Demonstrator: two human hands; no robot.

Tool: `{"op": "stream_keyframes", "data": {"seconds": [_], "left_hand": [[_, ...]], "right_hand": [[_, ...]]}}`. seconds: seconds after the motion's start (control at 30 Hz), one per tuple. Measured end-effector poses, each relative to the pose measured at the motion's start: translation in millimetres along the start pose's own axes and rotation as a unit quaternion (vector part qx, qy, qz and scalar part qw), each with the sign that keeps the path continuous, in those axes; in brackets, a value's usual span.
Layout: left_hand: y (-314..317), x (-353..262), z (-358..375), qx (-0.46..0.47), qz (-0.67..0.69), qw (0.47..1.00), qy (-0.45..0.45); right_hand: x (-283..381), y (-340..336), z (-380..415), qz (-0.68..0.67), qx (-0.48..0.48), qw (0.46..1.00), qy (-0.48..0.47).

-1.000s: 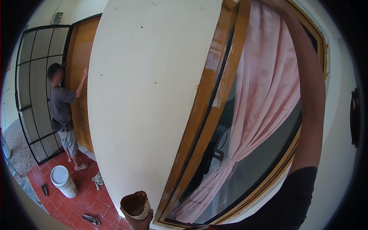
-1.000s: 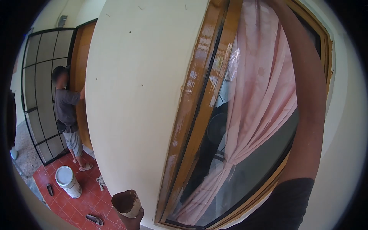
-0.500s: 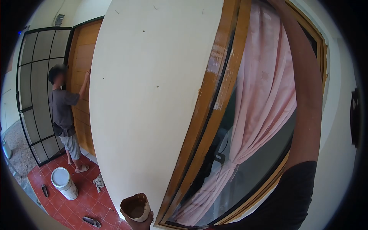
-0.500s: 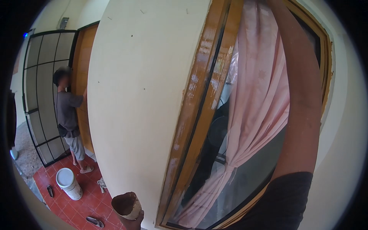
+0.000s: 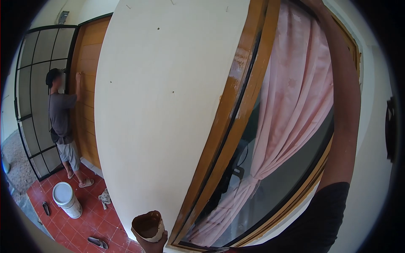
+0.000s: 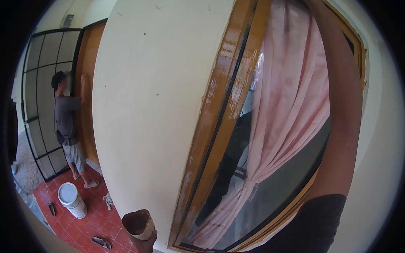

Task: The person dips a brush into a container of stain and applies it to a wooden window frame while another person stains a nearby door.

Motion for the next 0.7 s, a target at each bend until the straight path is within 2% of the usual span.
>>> {"op": "stream_keyframes", "data": {"seconds": [0.03,0.17,0.23,0.27,0.33,0.37,0.43,0.57,0.63,0.67,0.7], "left_hand": [[1.1,-2.0,-0.7,-0.002,0.002,1.000,-0.001],[5.3,-8.3,1.0,-0.031,0.029,0.999,-0.013],[2.7,-10.7,6.3,-0.032,-0.005,0.999,-0.007],[3.4,-11.7,4.3,-0.032,-0.039,0.999,0.002],[7.0,-15.8,1.0,-0.040,-0.024,0.999,0.010],[7.4,-16.7,0.8,-0.039,-0.012,0.999,0.007],[5.7,-16.6,-0.9,-0.033,0.000,0.999,-0.003],[10.3,-26.6,-3.9,-0.024,-0.012,1.000,-0.011],[9.7,-19.9,-0.7,-0.033,-0.026,0.999,-0.022],[9.3,-15.7,0.3,-0.042,-0.040,0.998,-0.030],[10.2,-12.3,0.4,-0.039,-0.038,0.998,-0.032]], "right_hand": [[-16.5,7.1,-9.2,-0.016,0.007,0.999,0.038],[-69.0,28.0,-38.8,0.027,-0.006,0.999,0.023],[-87.6,35.0,-50.4,-0.069,-0.054,0.996,-0.033],[-88.5,33.0,-52.3,-0.070,-0.063,0.995,-0.038],[-65.0,27.9,-42.1,0.112,-0.172,0.979,0.016],[-61.6,29.2,-40.7,0.108,-0.176,0.978,0.017],[-58.0,33.2,-36.8,0.193,-0.204,0.959,-0.020],[-65.6,41.4,-24.7,0.232,-0.120,0.964,-0.048],[-60.4,41.7,-12.9,0.093,-0.077,0.990,-0.069],[-53.3,38.2,-4.7,0.094,-0.074,0.990,-0.070],[-22.7,33.1,10.2,0.185,-0.047,0.975,-0.113]]}}
Point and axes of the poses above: each hand's wrist, its own z-axis away from the middle knuckle, its own y-axis out of the palm, x = y × z, the point moved 4 cm from there along -z, towards the middle knuckle, and after that the axes turned 2 degrees about -z, right-handed, at the moved point
